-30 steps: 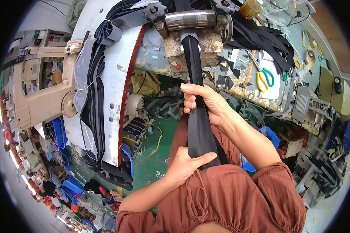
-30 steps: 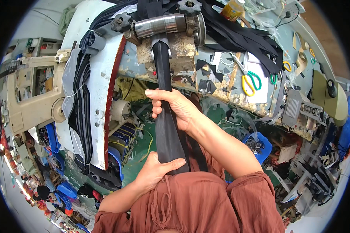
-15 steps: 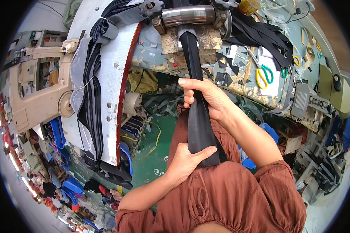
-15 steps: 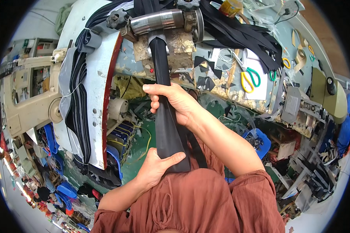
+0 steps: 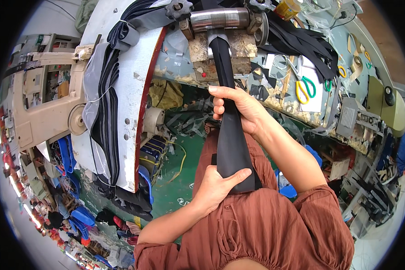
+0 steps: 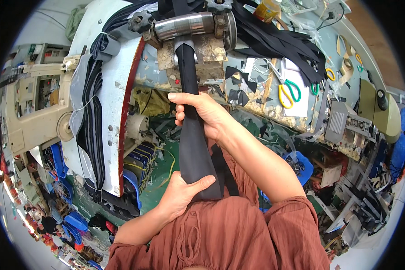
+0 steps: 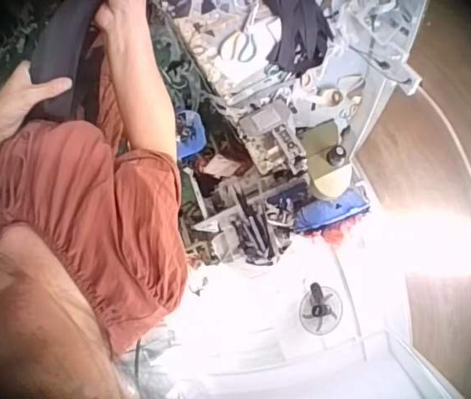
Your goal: Preparing and inspecting black fabric straps for shoe manufacturing using a roller machine and scissors.
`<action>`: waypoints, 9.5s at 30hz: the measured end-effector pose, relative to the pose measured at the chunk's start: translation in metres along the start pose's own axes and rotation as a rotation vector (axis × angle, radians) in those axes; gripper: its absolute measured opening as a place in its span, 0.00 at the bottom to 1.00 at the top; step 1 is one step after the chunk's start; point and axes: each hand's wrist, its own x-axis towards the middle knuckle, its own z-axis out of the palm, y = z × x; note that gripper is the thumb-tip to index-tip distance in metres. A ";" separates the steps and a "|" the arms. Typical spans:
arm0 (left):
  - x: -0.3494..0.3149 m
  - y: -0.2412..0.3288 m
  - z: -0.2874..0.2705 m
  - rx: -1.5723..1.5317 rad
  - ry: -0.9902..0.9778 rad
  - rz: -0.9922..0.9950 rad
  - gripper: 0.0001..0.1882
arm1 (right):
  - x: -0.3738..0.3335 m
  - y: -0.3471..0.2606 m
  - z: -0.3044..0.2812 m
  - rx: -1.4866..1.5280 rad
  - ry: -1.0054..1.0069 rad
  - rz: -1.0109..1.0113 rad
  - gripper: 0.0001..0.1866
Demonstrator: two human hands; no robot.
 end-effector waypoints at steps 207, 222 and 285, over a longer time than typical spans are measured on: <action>0.490 0.107 0.389 1.988 -0.114 1.239 0.15 | -0.132 -0.169 -0.380 0.301 0.663 -0.956 0.12; 0.370 0.161 0.415 0.503 -0.706 -0.057 0.10 | -0.142 -0.244 -0.355 -0.461 0.529 -1.406 0.08; 0.184 0.232 0.314 0.790 -0.500 0.997 0.15 | -0.144 -0.347 -0.264 -1.093 0.767 -1.413 0.06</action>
